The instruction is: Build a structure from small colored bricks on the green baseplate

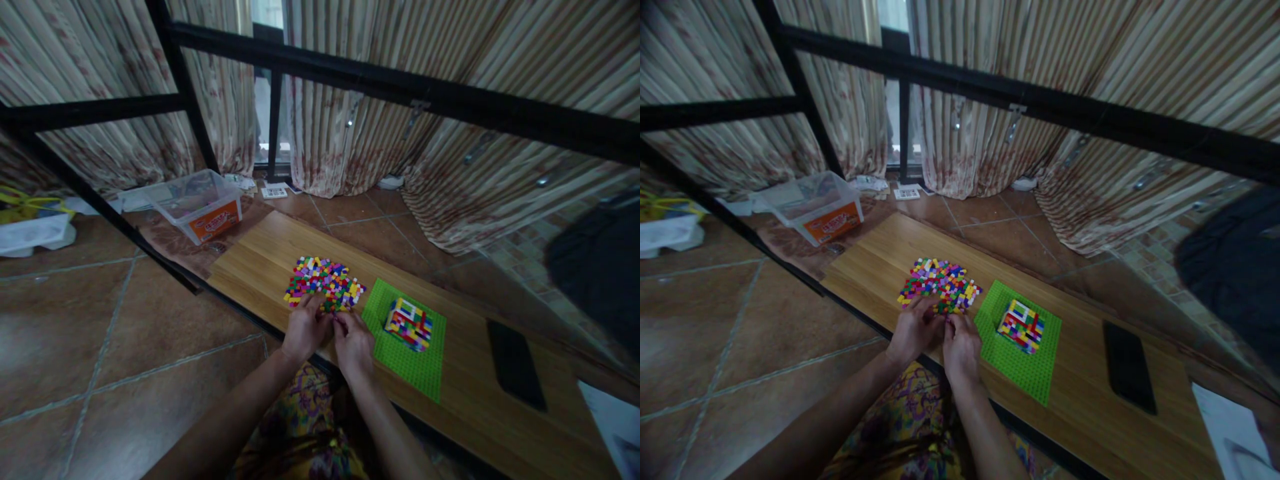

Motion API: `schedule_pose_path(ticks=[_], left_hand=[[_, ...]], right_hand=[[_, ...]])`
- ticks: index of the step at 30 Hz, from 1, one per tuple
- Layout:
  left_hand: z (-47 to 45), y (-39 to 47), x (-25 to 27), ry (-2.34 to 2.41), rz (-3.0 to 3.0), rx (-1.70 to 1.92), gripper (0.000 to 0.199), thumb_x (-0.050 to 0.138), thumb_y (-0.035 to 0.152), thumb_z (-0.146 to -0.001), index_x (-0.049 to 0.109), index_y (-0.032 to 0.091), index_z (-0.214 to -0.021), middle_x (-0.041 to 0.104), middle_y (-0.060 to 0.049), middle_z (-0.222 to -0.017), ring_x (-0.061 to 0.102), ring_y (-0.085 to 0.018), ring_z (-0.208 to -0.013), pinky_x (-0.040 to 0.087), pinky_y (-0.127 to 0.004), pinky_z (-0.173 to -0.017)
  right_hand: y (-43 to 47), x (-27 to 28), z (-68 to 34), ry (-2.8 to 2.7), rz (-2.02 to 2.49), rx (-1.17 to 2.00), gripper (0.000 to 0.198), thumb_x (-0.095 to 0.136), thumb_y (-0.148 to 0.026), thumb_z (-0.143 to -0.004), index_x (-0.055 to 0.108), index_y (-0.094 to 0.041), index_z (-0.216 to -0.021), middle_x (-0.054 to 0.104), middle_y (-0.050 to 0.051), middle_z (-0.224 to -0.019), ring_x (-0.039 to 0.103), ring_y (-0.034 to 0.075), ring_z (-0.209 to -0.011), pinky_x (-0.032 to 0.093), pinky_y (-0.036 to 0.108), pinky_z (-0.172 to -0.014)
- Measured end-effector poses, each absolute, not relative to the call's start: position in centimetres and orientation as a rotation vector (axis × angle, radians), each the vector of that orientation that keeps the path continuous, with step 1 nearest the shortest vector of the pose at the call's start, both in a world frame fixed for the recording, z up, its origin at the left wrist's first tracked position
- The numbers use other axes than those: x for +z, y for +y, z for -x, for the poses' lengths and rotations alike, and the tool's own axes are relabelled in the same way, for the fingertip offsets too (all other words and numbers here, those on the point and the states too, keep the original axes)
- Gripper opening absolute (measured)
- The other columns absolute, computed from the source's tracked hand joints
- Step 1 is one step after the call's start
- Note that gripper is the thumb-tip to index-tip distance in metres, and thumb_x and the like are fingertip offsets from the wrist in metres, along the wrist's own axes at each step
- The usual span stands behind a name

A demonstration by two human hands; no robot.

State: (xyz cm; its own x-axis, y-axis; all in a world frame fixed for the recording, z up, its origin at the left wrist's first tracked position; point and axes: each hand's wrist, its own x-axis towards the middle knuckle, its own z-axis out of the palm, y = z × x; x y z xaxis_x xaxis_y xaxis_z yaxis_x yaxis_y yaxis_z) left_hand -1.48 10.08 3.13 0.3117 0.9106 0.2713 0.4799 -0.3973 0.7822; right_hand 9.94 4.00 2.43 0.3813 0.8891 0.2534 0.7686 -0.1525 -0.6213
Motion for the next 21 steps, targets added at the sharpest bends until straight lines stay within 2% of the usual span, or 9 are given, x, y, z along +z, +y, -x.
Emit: schedule_pose_path(ticks=[4, 11, 17, 21], left_hand=[[1.5, 12.1, 3.4, 1.375, -2.017, 0.982, 0.022, 0.063, 0.023, -0.083, 0.063, 0.018, -0.104, 0.062, -0.008, -0.105, 0.064, -0.019, -0.091, 0.053, -0.031, -0.083], [1.0, 14.5, 4.8, 1.639, -2.155, 0.562, 0.022, 0.053, 0.027, -0.087, 0.063, 0.015, -0.103, 0.061, -0.012, -0.108, 0.064, -0.022, -0.087, 0.051, -0.031, -0.078], [1.1, 13.3, 5.0, 1.522, -2.238, 0.474, 0.018, 0.049, 0.018, -0.086, 0.065, 0.017, -0.094, 0.063, -0.009, -0.101, 0.064, -0.019, -0.082, 0.050, -0.029, -0.076], [2.1, 12.7, 4.8, 1.295, -2.296, 0.605, 0.017, 0.052, 0.018, -0.085, 0.067, 0.019, -0.093, 0.063, -0.007, -0.095, 0.062, -0.017, -0.084, 0.051, -0.027, -0.079]], right_hand=[[3.4, 2.7, -9.8, -1.375, 1.905, 0.258, 0.023, 0.047, -0.028, -0.090, 0.068, -0.019, -0.089, 0.069, 0.006, -0.090, 0.062, 0.019, -0.083, 0.046, 0.030, -0.078], [2.8, 3.4, -9.6, -1.323, 1.881, 0.305, 0.022, 0.049, -0.031, -0.091, 0.068, -0.021, -0.089, 0.069, 0.004, -0.088, 0.062, 0.018, -0.079, 0.047, 0.030, -0.074], [3.2, 3.5, -10.0, -1.322, 1.848, 0.290, 0.020, 0.048, -0.026, -0.090, 0.068, -0.021, -0.089, 0.069, 0.004, -0.087, 0.064, 0.017, -0.079, 0.047, 0.028, -0.073], [5.8, 4.4, -11.0, -1.411, 1.826, 0.249, 0.022, 0.045, -0.024, -0.090, 0.067, -0.021, -0.091, 0.069, 0.005, -0.089, 0.063, 0.017, -0.078, 0.048, 0.028, -0.072]])
